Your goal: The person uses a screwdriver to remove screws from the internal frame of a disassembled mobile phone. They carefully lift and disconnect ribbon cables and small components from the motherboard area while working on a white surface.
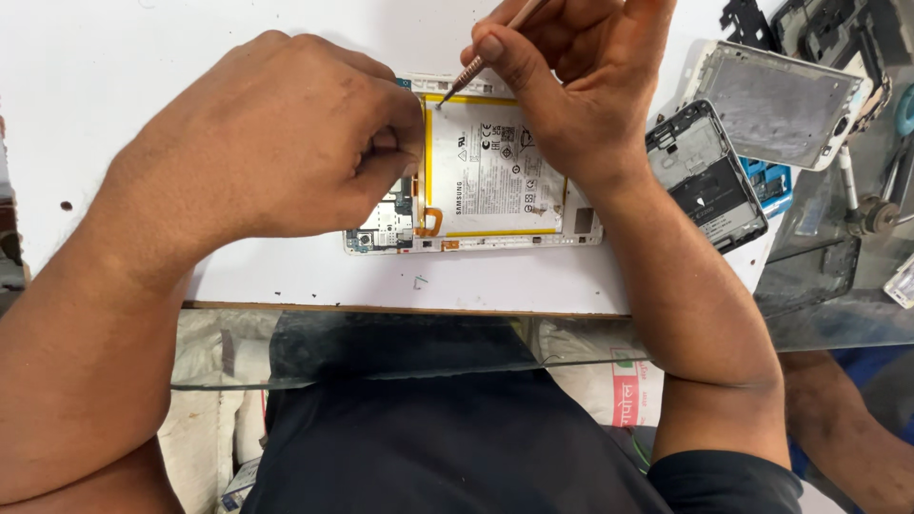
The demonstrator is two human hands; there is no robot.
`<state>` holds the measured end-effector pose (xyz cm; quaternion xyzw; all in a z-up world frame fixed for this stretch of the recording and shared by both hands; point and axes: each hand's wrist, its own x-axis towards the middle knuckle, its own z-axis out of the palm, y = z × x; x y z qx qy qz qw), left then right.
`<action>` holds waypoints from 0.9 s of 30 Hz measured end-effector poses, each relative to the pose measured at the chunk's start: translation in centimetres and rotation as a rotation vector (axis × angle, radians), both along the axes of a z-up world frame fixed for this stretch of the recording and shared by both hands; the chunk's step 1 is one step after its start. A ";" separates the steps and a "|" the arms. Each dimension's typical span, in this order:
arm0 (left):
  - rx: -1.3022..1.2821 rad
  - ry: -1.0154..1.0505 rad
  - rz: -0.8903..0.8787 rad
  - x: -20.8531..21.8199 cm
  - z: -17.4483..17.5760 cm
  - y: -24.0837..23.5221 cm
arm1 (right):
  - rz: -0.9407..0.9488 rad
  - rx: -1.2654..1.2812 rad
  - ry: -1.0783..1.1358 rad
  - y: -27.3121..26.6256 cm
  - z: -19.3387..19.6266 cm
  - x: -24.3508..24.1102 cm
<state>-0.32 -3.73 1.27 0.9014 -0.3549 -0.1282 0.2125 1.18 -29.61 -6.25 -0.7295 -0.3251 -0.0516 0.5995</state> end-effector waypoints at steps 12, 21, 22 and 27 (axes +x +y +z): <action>0.111 0.018 0.109 -0.9 0.0 -0.4 | 0.011 0.021 -0.021 -0.1 -0.6 -0.3; 0.008 -0.016 0.118 -1.5 0.1 -0.1 | 0.022 -0.027 -0.080 0.1 -0.6 -0.4; -0.003 -0.041 0.119 -1.5 0.1 -0.1 | 0.025 -0.028 -0.077 0.1 -0.5 -0.4; 0.135 -0.011 0.137 -1.1 -0.1 0.1 | 0.055 -0.031 -0.080 0.1 0.0 -0.7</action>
